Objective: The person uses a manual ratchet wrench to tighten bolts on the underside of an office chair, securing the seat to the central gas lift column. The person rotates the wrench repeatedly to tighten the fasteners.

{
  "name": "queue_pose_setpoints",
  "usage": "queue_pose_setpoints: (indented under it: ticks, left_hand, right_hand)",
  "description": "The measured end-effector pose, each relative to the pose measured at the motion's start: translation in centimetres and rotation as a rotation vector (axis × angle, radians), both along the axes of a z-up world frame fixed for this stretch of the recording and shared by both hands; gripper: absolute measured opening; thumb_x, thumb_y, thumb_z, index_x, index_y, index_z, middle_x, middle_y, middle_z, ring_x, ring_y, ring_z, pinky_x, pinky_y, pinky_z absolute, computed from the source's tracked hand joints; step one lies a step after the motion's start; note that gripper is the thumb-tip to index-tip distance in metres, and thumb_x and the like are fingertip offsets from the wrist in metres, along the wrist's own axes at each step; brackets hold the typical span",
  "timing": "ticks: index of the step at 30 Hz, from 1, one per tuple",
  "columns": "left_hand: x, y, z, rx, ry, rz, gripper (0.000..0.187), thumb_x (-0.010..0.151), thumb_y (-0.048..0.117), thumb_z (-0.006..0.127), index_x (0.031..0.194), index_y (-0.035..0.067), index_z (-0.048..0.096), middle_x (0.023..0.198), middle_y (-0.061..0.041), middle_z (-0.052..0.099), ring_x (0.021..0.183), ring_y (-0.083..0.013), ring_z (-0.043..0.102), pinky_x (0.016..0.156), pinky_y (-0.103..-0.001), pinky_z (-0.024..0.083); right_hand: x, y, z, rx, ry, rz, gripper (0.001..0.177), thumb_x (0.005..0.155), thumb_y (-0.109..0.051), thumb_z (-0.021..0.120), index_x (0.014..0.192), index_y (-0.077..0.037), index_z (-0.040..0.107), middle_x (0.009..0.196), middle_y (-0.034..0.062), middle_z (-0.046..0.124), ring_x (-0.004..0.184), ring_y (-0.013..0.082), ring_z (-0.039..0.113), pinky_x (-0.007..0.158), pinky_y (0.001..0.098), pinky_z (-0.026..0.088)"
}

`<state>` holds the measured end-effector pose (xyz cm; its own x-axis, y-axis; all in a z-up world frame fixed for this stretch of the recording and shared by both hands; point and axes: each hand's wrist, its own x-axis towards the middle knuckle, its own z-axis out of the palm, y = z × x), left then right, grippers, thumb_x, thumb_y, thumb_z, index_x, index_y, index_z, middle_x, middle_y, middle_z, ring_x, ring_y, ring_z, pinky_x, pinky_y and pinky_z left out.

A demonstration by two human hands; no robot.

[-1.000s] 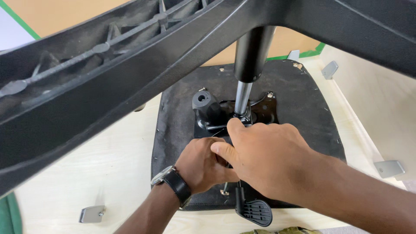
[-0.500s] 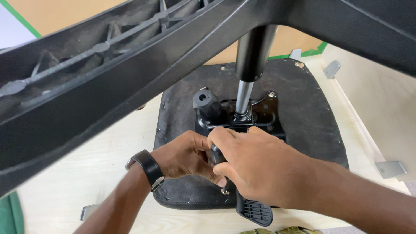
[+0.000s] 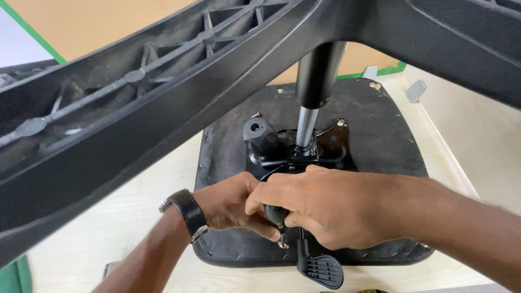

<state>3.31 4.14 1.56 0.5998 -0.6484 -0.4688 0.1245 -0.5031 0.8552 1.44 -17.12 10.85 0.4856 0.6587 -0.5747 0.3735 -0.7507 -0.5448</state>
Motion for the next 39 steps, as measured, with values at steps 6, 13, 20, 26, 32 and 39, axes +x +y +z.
queue_pose_setpoints:
  ticks: [6, 13, 20, 26, 32, 39]
  left_hand:
    - [-0.7, 0.8, -0.9, 0.039, -0.217, 0.086, 0.025, 0.069, 0.019, 0.094, 0.069, 0.006, 0.073, 0.061, 0.003, 0.067, 0.057, -0.0078, 0.055, 0.055, -0.027, 0.044]
    - [-2.0, 0.5, -3.2, -0.184, -0.261, 0.194, 0.018, 0.071, 0.013, 0.090, 0.073, 0.008, 0.073, 0.071, 0.003, 0.074, 0.065, -0.0063, 0.065, 0.063, -0.026, 0.056]
    - [-3.8, -2.2, -3.1, -0.120, -0.278, 0.324, 0.026, 0.067, 0.019, 0.087, 0.083, 0.007, 0.069, 0.074, 0.001, 0.074, 0.066, -0.0081, 0.068, 0.061, -0.026, 0.057]
    - [-3.3, -4.0, -2.9, 0.101, -0.352, 0.330, 0.034, 0.067, 0.028, 0.090, 0.082, 0.007, 0.069, 0.071, -0.004, 0.072, 0.063, -0.0137, 0.067, 0.058, -0.031, 0.054]
    - [-1.6, -2.5, -3.2, -0.159, -0.158, 0.184, 0.036, 0.067, 0.013, 0.090, 0.098, 0.009, 0.073, 0.090, 0.001, 0.077, 0.084, -0.0110, 0.072, 0.078, -0.028, 0.059]
    - [0.2, -0.8, -2.6, -0.116, 0.090, 0.220, 0.032, 0.065, 0.010, 0.091, 0.094, 0.006, 0.079, 0.089, -0.006, 0.080, 0.088, -0.0173, 0.075, 0.086, -0.034, 0.062]
  right_hand:
    - [-0.3, 0.5, -0.9, 0.255, -0.043, 0.022, 0.070, 0.098, -0.040, 0.057, 0.158, -0.015, 0.033, 0.131, 0.0070, 0.056, 0.115, 0.0253, 0.058, 0.090, 0.0443, 0.050]
    - [-1.7, 2.2, 1.2, -0.083, -0.196, -0.119, 0.053, 0.096, -0.053, 0.045, 0.129, -0.012, 0.051, 0.096, 0.0095, 0.069, 0.092, 0.0244, 0.070, 0.083, 0.0410, 0.052]
    - [-1.8, 2.4, 1.8, -0.242, -0.214, -0.226, 0.050, 0.102, -0.054, 0.044, 0.102, -0.008, 0.062, 0.069, 0.0112, 0.068, 0.068, 0.0267, 0.071, 0.071, 0.0402, 0.056]
    - [-1.4, 1.9, -0.7, -0.201, -0.337, -0.286, 0.046, 0.103, -0.051, 0.046, 0.107, -0.006, 0.058, 0.075, 0.0126, 0.071, 0.073, 0.0302, 0.073, 0.072, 0.0432, 0.058]
    - [-1.1, 1.4, -1.2, -0.108, -0.229, -0.226, 0.034, 0.099, -0.042, 0.048, 0.107, -0.008, 0.051, 0.075, 0.0122, 0.072, 0.071, 0.0290, 0.074, 0.069, 0.0407, 0.058]
    - [-0.3, 0.8, -0.1, 0.060, -0.213, -0.088, 0.031, 0.097, -0.038, 0.050, 0.103, -0.007, 0.050, 0.073, 0.0128, 0.070, 0.071, 0.0310, 0.073, 0.068, 0.0426, 0.056]
